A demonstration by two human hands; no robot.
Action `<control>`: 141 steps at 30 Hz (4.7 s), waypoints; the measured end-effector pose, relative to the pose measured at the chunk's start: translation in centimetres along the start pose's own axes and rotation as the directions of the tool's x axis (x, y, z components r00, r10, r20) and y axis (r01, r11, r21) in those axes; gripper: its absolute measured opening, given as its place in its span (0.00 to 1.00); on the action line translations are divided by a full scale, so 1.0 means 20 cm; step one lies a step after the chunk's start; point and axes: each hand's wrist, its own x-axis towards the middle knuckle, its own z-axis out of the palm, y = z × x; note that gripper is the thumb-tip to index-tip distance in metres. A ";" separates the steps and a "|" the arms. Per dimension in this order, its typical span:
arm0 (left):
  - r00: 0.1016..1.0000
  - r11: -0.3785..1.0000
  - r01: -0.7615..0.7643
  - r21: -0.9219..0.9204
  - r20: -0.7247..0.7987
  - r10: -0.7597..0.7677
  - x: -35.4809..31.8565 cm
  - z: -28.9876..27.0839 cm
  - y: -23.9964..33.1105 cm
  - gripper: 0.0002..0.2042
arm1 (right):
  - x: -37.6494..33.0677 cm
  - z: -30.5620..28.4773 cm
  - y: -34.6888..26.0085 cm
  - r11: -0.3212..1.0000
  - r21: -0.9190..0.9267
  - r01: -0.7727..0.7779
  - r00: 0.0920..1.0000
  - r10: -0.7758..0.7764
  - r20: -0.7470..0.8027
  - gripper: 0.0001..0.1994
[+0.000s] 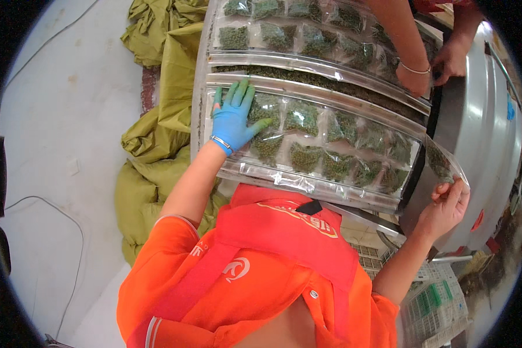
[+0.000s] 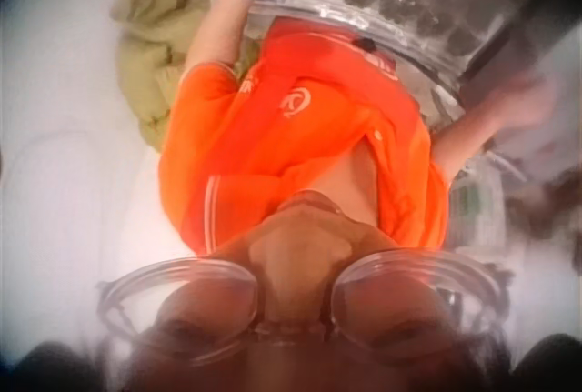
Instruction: The person places small portions of dried green herbs into clear plastic bags on a stainless steel tray, then closes the vacuum sealer lid to seal them. The person repeatedly opens and closes the sealer, transfers sealed bags into a plastic basket, and retrieves more herbs from large green sacks to continue the process.
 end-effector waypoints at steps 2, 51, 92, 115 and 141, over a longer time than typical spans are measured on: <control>1.000 1.000 0.006 -0.030 0.009 -0.006 -0.01 -0.01 -0.01 0.43 | -0.07 -0.01 -0.04 1.000 0.003 0.014 1.000 -0.014 -0.019 0.09; 0.613 0.668 -0.685 -0.291 0.265 0.744 -0.31 0.22 3.43 0.10 | 0.14 -2.12 0.22 0.091 -0.988 0.121 0.989 -0.097 0.112 0.20; 0.926 0.948 -0.312 -0.066 0.203 0.319 -1.11 -0.13 0.46 0.10 | -1.09 -0.09 0.27 0.454 -0.240 0.858 0.163 0.203 0.966 0.32; 0.867 0.842 -0.497 -0.213 -0.085 0.490 -0.60 0.33 3.09 0.31 | 0.41 -2.28 0.80 0.393 -0.716 0.576 0.816 -0.321 0.481 0.16; 0.940 0.890 0.325 -0.319 0.212 -0.268 0.43 0.83 3.65 0.36 | 1.48 -2.68 0.86 0.461 -0.820 0.340 0.925 -0.006 0.380 0.38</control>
